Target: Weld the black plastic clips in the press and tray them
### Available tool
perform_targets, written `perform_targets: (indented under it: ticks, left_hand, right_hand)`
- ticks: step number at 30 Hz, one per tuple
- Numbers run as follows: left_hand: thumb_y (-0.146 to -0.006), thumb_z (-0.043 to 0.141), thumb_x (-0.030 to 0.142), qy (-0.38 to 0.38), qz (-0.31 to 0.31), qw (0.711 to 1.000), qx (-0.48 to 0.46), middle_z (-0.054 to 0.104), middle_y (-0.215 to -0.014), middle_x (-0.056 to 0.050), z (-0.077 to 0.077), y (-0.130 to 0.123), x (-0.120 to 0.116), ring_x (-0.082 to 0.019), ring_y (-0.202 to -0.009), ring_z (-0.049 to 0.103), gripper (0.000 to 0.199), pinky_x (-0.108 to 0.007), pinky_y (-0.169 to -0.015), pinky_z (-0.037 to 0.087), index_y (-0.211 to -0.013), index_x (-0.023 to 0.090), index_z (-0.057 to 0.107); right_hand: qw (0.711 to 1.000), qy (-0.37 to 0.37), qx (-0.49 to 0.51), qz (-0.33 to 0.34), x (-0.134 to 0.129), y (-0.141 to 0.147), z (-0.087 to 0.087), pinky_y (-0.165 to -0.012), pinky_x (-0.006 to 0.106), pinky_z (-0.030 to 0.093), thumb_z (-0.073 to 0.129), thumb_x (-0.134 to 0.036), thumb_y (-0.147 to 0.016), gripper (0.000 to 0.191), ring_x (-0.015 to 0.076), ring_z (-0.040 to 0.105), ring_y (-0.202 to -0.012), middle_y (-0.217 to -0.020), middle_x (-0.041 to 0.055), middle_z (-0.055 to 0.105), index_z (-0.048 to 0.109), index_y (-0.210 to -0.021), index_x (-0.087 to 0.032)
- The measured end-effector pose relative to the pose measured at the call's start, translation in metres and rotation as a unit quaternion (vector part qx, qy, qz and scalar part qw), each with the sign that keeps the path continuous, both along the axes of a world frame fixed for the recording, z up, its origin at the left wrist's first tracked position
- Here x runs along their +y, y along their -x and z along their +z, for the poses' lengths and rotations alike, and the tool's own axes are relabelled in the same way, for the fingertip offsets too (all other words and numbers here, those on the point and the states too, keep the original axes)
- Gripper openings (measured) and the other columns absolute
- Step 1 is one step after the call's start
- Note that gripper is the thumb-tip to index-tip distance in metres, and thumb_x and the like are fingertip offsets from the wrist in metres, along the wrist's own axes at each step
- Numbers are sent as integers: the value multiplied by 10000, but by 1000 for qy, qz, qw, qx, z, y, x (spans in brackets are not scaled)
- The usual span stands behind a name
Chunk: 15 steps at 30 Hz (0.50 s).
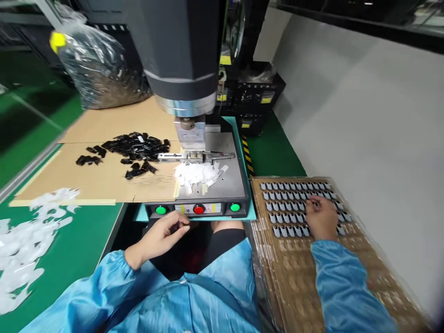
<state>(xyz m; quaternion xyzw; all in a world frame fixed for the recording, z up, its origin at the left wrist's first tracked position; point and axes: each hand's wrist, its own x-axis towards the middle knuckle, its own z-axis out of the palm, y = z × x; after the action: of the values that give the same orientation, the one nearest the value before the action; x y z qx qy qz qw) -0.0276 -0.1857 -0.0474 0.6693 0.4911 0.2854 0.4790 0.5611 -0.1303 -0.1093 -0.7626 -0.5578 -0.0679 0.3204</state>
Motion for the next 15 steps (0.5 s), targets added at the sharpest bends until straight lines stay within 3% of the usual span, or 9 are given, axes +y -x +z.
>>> perform_targets:
  ticks: [2,4,8,11,15]
  left_hand:
    - [-967,694,452,-97,2,994,43,727,-1088,-108,13,3,20,-276,-1050,667,235,-405,-986,538,-1063,251,768]
    - [-1002,634,374,-192,-4,976,106,723,-1155,-121,20,4,41,-286,-1118,657,220,-423,-1026,513,-1135,251,759]
    - [-988,540,153,-315,-64,911,259,699,-1338,-147,21,3,76,-316,-1215,616,430,-462,-1022,460,-1385,225,689]
    - [-961,554,109,-350,-110,869,331,686,-1392,-158,22,2,85,-325,-1213,598,525,-470,-997,438,-1471,200,641]
    - [-1000,570,198,-384,-135,841,356,688,-1358,-183,28,3,80,-310,-1194,597,448,-450,-984,460,-1439,156,648]
  right_hand:
    - [993,11,16,120,23,61,23,-871,427,547,586,-355,-949,311,260,634,-861,-1094,123,721,744,-1181,-219]
    - [973,22,5,231,43,127,46,-997,447,535,552,-311,-978,312,290,652,-1060,-1200,115,724,734,-1218,-231]
    - [935,43,-37,350,82,229,70,-1108,488,487,505,-188,-976,432,316,586,-1237,-1417,84,677,707,-1354,-241]
    - [924,63,-56,373,110,261,72,-1109,522,483,493,-166,-954,483,325,574,-1240,-1481,64,652,713,-1376,-251]
    - [922,52,-50,380,131,267,66,-1076,577,485,486,-277,-941,386,341,634,-1184,-1338,98,735,790,-1181,-284]
